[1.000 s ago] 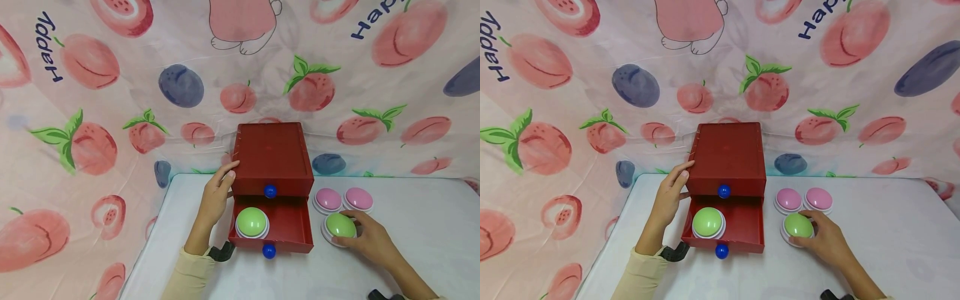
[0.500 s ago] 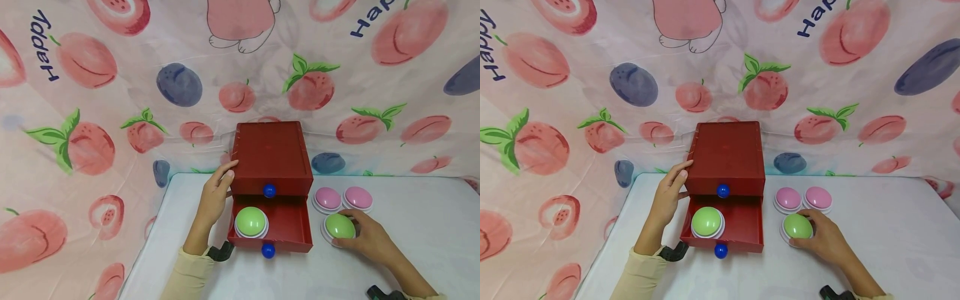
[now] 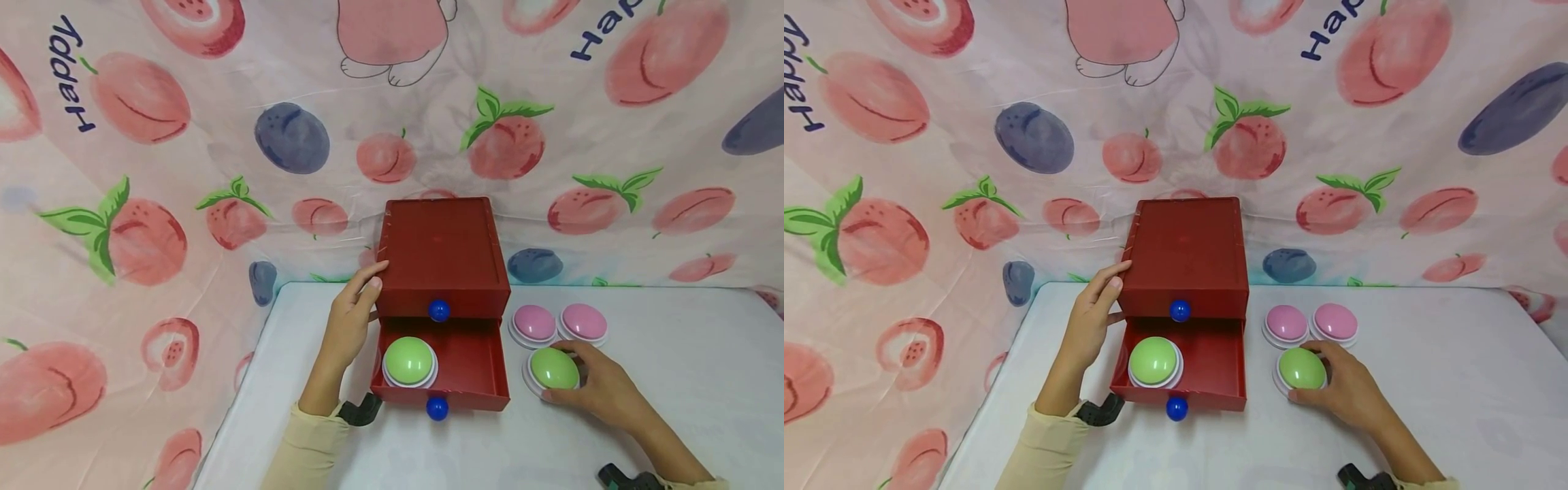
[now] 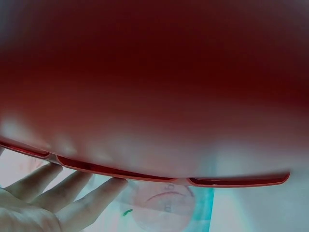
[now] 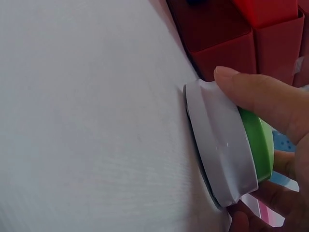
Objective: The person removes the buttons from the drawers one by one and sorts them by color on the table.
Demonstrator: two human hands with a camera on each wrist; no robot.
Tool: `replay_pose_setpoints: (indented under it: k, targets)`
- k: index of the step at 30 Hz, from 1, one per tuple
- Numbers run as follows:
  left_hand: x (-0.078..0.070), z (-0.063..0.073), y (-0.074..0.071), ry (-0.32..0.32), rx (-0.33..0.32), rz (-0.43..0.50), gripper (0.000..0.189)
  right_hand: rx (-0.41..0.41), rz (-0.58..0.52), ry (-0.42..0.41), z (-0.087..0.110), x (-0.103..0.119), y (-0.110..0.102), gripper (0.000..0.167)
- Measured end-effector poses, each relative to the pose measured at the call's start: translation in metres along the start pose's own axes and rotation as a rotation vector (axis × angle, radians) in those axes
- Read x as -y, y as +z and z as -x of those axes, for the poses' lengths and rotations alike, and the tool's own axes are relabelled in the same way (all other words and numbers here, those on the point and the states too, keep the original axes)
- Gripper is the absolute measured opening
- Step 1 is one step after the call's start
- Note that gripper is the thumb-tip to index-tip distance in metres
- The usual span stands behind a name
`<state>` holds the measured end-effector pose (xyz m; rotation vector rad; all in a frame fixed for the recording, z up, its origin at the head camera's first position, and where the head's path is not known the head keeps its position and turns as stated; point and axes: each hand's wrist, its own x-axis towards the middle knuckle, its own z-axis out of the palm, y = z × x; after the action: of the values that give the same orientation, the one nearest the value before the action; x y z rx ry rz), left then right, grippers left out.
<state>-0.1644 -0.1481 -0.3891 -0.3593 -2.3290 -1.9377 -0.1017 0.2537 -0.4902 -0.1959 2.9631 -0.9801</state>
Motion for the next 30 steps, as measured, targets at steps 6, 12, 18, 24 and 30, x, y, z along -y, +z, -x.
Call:
replay_pose_setpoints:
  k: [6, 12, 18, 24, 30]
  targets:
    - [0.001, 0.0, 0.0, 0.001, 0.0, 0.0, 0.036, 0.015, -0.02, -0.016, 0.0, -0.002, -0.003, 0.091]
    - [0.001, -0.001, 0.0, -0.002, -0.004, 0.002, 0.035, 0.003, -0.063, 0.012, -0.001, 0.003, -0.009, 0.088]
    - [0.001, -0.001, 0.0, 0.008, -0.004, 0.001, 0.035, -0.127, -0.085, -0.049, 0.0, 0.029, -0.015, 0.072]
    - [0.001, -0.001, -0.001, 0.008, -0.001, 0.003, 0.035, -0.19, -0.166, -0.122, 0.002, 0.074, -0.025, 0.06]
    - [0.001, -0.001, -0.001, 0.005, -0.001, 0.002, 0.036, -0.213, -0.185, -0.246, 0.001, 0.119, -0.026, 0.057]
